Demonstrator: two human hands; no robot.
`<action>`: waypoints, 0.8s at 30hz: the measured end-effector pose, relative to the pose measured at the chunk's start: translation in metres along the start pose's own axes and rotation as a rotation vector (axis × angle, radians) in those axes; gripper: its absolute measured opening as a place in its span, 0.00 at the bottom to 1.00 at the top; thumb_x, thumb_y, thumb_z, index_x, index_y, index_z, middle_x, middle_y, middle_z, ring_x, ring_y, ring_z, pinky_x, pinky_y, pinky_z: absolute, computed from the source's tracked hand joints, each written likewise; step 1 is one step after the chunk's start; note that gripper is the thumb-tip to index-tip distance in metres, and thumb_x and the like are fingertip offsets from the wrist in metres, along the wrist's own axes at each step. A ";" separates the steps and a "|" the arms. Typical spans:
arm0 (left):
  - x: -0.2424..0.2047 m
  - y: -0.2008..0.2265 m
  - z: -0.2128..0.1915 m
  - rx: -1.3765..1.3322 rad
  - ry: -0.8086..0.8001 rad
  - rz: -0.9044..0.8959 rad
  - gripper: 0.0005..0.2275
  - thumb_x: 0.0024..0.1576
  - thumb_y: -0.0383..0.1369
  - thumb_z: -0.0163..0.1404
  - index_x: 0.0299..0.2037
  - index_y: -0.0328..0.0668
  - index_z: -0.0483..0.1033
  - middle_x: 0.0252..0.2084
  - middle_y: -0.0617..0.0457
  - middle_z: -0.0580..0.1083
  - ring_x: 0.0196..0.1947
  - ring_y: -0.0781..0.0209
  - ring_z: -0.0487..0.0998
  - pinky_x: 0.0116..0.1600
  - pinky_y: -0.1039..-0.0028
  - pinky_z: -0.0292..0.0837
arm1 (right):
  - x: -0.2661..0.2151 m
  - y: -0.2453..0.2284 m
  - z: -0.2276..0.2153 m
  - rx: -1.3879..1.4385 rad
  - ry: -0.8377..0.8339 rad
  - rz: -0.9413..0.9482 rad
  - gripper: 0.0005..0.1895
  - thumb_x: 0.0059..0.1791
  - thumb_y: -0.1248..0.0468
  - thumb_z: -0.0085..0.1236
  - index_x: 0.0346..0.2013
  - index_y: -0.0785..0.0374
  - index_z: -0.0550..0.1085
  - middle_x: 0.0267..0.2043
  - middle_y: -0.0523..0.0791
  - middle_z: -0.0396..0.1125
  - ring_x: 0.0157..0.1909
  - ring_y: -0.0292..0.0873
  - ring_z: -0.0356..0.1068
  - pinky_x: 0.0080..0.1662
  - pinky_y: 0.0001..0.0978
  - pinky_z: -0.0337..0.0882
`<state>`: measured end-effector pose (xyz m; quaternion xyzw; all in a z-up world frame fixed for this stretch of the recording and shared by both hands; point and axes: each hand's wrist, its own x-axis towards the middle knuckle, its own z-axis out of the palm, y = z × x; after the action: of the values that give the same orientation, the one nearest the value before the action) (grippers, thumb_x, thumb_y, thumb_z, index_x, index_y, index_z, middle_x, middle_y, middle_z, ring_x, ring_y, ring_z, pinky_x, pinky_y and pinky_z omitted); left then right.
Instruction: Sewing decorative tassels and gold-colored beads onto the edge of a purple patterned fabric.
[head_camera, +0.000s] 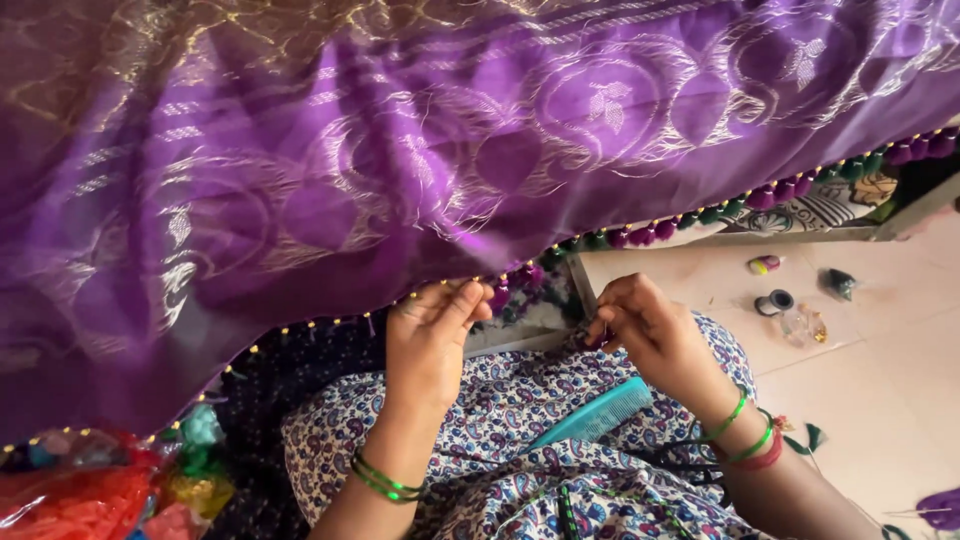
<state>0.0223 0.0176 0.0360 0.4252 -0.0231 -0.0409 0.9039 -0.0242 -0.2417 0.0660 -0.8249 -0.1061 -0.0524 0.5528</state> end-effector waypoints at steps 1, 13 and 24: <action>-0.001 -0.001 -0.001 0.007 0.010 -0.017 0.04 0.59 0.23 0.56 0.41 0.32 0.81 0.38 0.45 0.81 0.35 0.61 0.80 0.45 0.72 0.77 | 0.001 0.003 0.000 0.008 -0.005 -0.015 0.03 0.54 0.71 0.48 0.43 0.68 0.67 0.31 0.46 0.74 0.35 0.37 0.79 0.34 0.27 0.80; -0.009 -0.005 0.002 -0.049 0.017 -0.019 0.02 0.58 0.22 0.56 0.38 0.35 0.79 0.36 0.51 0.79 0.35 0.64 0.79 0.43 0.73 0.74 | 0.012 -0.034 0.011 -0.009 -0.206 -0.286 0.07 0.55 0.73 0.49 0.48 0.66 0.67 0.32 0.45 0.74 0.35 0.36 0.79 0.37 0.25 0.77; -0.029 0.009 0.019 0.129 -0.037 0.082 0.03 0.57 0.22 0.54 0.40 0.35 0.78 0.38 0.55 0.78 0.38 0.69 0.77 0.46 0.76 0.73 | 0.029 -0.075 0.034 -0.318 -0.107 -0.554 0.13 0.43 0.75 0.62 0.41 0.62 0.77 0.39 0.44 0.72 0.39 0.46 0.75 0.40 0.35 0.74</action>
<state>-0.0075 0.0114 0.0550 0.4803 -0.0599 -0.0103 0.8750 -0.0146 -0.1791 0.1265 -0.8422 -0.3461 -0.1735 0.3754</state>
